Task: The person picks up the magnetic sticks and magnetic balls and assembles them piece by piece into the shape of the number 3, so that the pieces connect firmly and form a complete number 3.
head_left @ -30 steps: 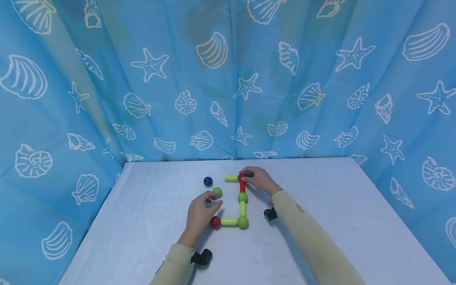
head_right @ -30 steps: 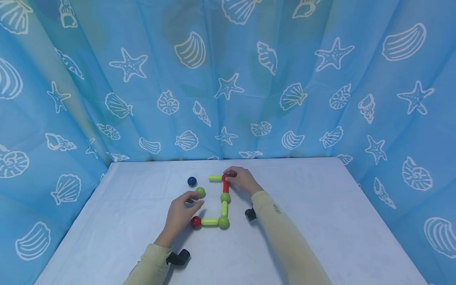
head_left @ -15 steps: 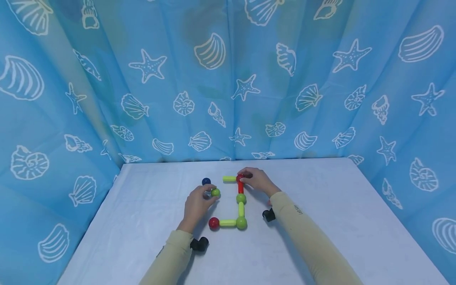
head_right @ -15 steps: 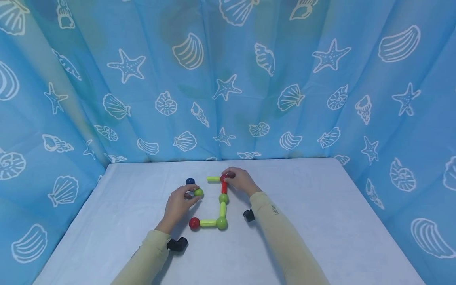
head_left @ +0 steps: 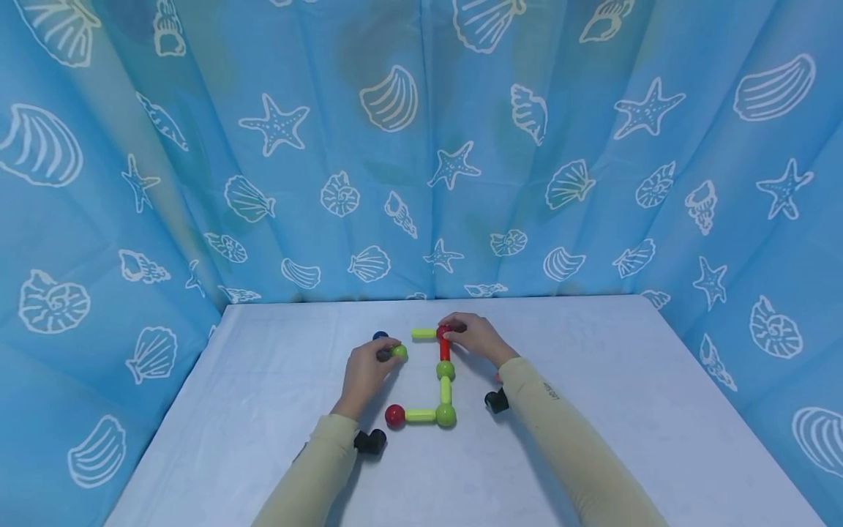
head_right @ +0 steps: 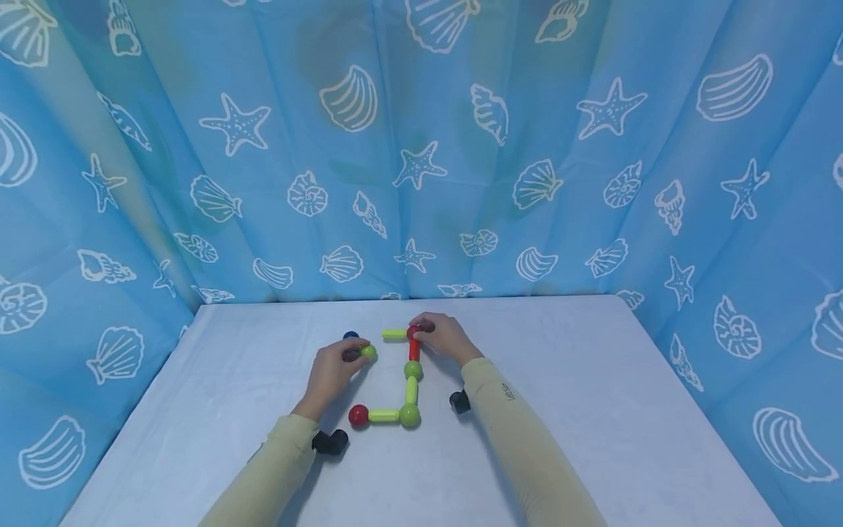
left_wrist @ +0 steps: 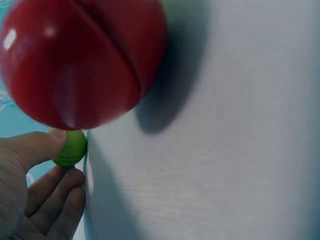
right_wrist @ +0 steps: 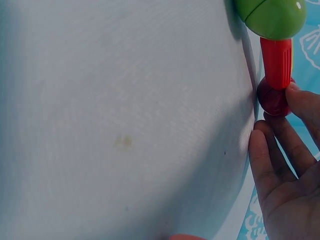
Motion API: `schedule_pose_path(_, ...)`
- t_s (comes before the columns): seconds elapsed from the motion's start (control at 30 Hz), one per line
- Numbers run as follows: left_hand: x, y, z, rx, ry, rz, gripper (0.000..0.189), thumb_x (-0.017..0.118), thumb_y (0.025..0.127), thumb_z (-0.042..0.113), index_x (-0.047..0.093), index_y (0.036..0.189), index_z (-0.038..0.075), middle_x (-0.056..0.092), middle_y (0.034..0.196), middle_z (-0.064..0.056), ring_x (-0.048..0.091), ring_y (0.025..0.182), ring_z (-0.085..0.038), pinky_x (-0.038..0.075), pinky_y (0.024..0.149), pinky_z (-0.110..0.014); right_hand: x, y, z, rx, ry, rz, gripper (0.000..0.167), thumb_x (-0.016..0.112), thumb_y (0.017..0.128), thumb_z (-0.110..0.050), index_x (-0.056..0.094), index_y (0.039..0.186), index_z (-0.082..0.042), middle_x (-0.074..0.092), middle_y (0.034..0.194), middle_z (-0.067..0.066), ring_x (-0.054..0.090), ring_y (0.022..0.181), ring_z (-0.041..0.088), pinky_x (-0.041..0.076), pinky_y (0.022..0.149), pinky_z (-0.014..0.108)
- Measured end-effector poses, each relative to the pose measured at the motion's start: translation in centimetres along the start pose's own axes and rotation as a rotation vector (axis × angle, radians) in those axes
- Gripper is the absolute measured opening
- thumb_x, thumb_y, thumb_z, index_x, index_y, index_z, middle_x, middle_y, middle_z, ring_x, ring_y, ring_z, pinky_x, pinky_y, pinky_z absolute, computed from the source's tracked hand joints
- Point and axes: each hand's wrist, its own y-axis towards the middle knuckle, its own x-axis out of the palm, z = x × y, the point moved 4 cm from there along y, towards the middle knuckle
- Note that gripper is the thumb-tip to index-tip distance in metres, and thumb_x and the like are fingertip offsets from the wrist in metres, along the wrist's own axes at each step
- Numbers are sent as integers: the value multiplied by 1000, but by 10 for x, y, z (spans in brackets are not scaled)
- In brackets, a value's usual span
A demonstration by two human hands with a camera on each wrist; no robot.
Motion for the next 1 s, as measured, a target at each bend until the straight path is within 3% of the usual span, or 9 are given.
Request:
schedule_pose_path(0.5, 1, 15, -1, -49, -20, 8, 33, 80, 89, 14, 74, 121, 20, 73, 111, -1, 67, 104, -19, 54, 92, -38, 0, -3, 0, -17, -4, 6, 29, 68, 98, -17, 68, 128, -19, 67, 127, 4, 58, 120, 25, 44, 108, 45)
schedule_pose_path(1.0, 3, 29, -4, -48, -6, -1, 31, 79, 90, 17, 74, 120, 21, 74, 115, -3, 68, 106, -23, 53, 94, -41, 2, 0, 4, -26, 3, 1, 29, 69, 98, -18, 68, 127, -20, 67, 125, 2, 58, 120, 24, 43, 108, 45)
